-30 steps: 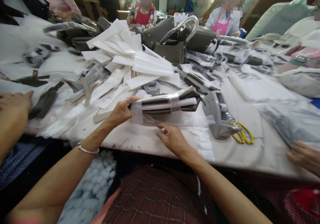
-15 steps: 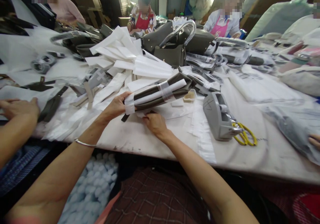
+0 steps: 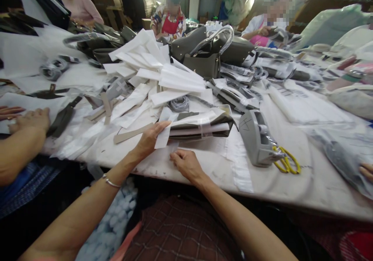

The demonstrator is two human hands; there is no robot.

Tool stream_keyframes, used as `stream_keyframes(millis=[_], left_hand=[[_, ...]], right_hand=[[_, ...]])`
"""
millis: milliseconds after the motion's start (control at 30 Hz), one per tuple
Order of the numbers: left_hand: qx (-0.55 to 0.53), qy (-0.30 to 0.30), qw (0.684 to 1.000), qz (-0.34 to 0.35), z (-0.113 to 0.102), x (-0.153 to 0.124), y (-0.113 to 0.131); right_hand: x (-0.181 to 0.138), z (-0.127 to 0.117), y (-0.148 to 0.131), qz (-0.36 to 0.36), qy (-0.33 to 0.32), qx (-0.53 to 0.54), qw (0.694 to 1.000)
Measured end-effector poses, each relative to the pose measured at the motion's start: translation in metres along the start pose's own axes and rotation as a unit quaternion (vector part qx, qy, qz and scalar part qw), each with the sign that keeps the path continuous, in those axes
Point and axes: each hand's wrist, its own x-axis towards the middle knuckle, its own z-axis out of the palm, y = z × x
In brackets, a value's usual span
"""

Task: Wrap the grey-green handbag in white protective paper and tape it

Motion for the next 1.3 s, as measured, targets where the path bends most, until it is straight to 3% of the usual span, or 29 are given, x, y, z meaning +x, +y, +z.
stream_keyframes(millis=[167, 433, 733, 967, 1167, 1300], left_hand=[[0.04, 0.008, 0.998, 0.042, 0.015, -0.011, 0.005], [0.046, 0.017, 0.997, 0.052, 0.02, -0.014, 0.003], [0.07, 0.018, 0.994, 0.083, 0.02, -0.016, 0.003], [0.125, -0.052, 0.98, 0.144, 0.01, -0.035, 0.024], [0.032, -0.069, 0.987, 0.143, -0.003, -0.044, 0.026], [-0.004, -0.064, 0.989, 0.134, -0.003, -0.046, 0.026]], right_hand=[[-0.014, 0.013, 0.002, 0.069, -0.017, 0.065, 0.995], [-0.037, 0.03, 0.005, 0.127, -0.033, 0.204, 0.97], [-0.052, 0.04, 0.005, 0.16, -0.067, 0.185, 0.967], [-0.037, 0.025, -0.02, 0.118, -0.112, 0.256, 0.953], [-0.03, 0.003, -0.035, 0.138, -0.113, 0.384, 0.906], [-0.025, -0.006, -0.042, 0.159, -0.118, 0.416, 0.888]])
